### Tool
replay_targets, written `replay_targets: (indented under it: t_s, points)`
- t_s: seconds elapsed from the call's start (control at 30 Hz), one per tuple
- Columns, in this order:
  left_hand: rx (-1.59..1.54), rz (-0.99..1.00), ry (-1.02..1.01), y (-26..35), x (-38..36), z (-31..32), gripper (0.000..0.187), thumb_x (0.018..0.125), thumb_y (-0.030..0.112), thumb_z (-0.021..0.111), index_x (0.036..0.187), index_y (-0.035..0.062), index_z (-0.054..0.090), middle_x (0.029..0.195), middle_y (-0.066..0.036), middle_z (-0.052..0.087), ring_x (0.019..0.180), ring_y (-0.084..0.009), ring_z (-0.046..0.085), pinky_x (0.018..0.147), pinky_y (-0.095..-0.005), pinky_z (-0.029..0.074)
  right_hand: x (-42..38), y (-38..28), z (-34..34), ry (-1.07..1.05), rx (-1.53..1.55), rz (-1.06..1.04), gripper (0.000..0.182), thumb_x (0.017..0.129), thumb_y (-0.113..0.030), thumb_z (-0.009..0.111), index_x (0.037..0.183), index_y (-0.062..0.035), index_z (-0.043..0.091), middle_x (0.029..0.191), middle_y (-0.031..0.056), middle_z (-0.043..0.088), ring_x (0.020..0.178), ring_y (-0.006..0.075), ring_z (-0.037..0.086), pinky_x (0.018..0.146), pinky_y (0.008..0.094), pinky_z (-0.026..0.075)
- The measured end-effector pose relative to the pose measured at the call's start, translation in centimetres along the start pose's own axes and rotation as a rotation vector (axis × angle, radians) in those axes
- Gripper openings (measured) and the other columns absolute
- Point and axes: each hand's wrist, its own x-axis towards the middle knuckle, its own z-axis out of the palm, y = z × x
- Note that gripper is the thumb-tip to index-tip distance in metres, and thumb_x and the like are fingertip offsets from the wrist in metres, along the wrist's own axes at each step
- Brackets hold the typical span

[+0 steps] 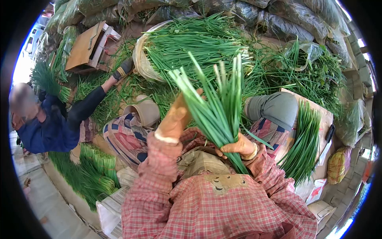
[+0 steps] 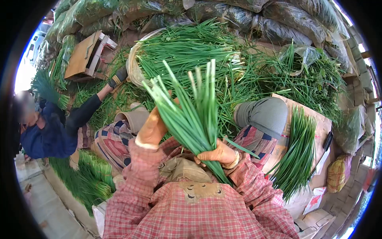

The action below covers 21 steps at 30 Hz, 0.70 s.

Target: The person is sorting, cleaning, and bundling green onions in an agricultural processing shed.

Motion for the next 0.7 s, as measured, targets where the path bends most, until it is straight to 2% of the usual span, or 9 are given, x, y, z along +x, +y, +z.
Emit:
replay_targets:
  t_s: [0.17, 0.27, 0.33, 0.37, 0.47, 0.5, 0.63, 0.67, 0.7]
  points:
    - [-0.388, -0.053, -0.262, -0.9, 4.0, 2.9, 0.092, 0.068, 0.033, 0.071, 0.139, 0.0084, 0.02, 0.135, -0.025, 0.033, 0.119, -0.0394, 0.041, 0.1, -0.049, 0.034, 1.4, 1.4, 0.8, -0.106, 0.192, 0.204, 0.033, 0.077, -0.009, 0.066, 0.106, -0.0011, 0.054, 0.086, 0.0099, 0.06, 0.063, 0.0182, 0.056, 0.052, 0.029, 0.045]
    - [-0.466, -0.059, -0.326, -1.7, 4.7, 1.6, 0.08, 0.072, 0.023, 0.069, 0.136, 0.0035, 0.026, 0.096, -0.01, 0.056, 0.087, -0.0233, 0.057, 0.084, -0.0384, 0.046, 1.1, 1.8, 0.5, -0.063, 0.194, 0.248, 0.034, 0.078, -0.012, 0.066, 0.108, -0.002, 0.053, 0.091, 0.0108, 0.06, 0.063, 0.0177, 0.057, 0.054, 0.0286, 0.045]
    - [-0.477, -0.048, -0.287, -2.5, 4.7, 0.4, 0.06, 0.075, 0.019, 0.067, 0.126, 0.002, 0.04, 0.083, -0.004, 0.054, 0.079, -0.0175, 0.055, 0.077, -0.0342, 0.047, -1.5, -0.2, 1.1, 0.196, -0.29, 0.345, 0.057, 0.079, -0.024, 0.068, 0.123, 0.0006, 0.042, 0.108, 0.0128, 0.056, 0.092, 0.0172, 0.056, 0.082, 0.0291, 0.045]
    - [-0.451, -0.042, -0.249, -2.3, 4.7, 0.5, 0.055, 0.075, 0.018, 0.067, 0.122, 0.0021, 0.043, 0.084, -0.004, 0.054, 0.079, -0.018, 0.055, 0.078, -0.0344, 0.046, -2.8, -2.6, 1.2, 0.088, -0.702, 0.207, 0.064, 0.078, -0.026, 0.068, 0.128, 0.0008, 0.038, 0.114, 0.0127, 0.054, 0.106, 0.0161, 0.05, 0.094, 0.0289, 0.038]
    - [-0.401, -0.097, -0.173, -1.9, 4.8, 1.1, 0.049, 0.071, 0.016, 0.067, 0.115, 0.0024, 0.048, 0.09, -0.008, 0.056, 0.079, -0.0211, 0.056, 0.081, -0.0372, 0.046, -6.1, -13.7, 2.3, 0.327, -0.966, 0.243, 0.059, 0.08, -0.03, 0.064, 0.122, 0.0057, 0.044, 0.101, 0.0123, 0.059, 0.091, 0.0175, 0.058, 0.089, 0.0344, 0.044]
    - [-0.393, -0.117, -0.179, -1.8, 4.9, 1.4, 0.052, 0.07, 0.016, 0.067, 0.116, 0.0021, 0.047, 0.091, -0.009, 0.056, 0.08, -0.0218, 0.056, 0.081, -0.0373, 0.046, -7.2, -16.4, -2.2, 0.389, -0.974, 0.097, 0.051, 0.085, -0.03, 0.056, 0.119, 0.0055, 0.046, 0.102, 0.0125, 0.059, 0.093, 0.018, 0.057, 0.088, 0.033, 0.043]
    - [-0.305, -0.176, -0.296, -0.5, 5.2, 4.0, 0.069, 0.066, 0.018, 0.071, 0.123, -0.0014, 0.038, 0.099, -0.013, 0.06, 0.088, -0.024, 0.06, 0.079, -0.0351, 0.05, 5.7, -25.1, 2.8, 0.484, -1.819, -1.301, 0.044, 0.096, -0.028, 0.034, 0.123, 0.0058, 0.042, 0.124, 0.0133, 0.049, 0.111, 0.0177, 0.048, 0.096, 0.0279, 0.036]
    - [-0.266, -0.187, -0.341, -0.2, 5.3, 4.1, 0.074, 0.065, 0.019, 0.072, 0.126, -0.0017, 0.035, 0.1, -0.013, 0.06, 0.09, -0.0247, 0.059, 0.081, -0.0353, 0.049, 10.7, -27.6, 3.3, 0.704, -2.517, -1.931, 0.044, 0.096, -0.026, 0.033, 0.127, 0.0052, 0.036, 0.131, 0.0118, 0.042, 0.117, 0.0141, 0.043, 0.099, 0.0232, 0.034]
    - [-0.251, -0.188, -0.365, 0.3, 5.3, 4.5, 0.077, 0.063, 0.019, 0.072, 0.127, -0.0019, 0.034, 0.101, -0.014, 0.06, 0.092, -0.0253, 0.059, 0.082, -0.0355, 0.049, 12.2, -28.0, 5.3, 0.816, -3.228, -2.052, 0.049, 0.095, -0.029, 0.032, 0.131, 0.0045, 0.03, 0.135, 0.0118, 0.035, 0.122, 0.0139, 0.038, 0.102, 0.0223, 0.031]
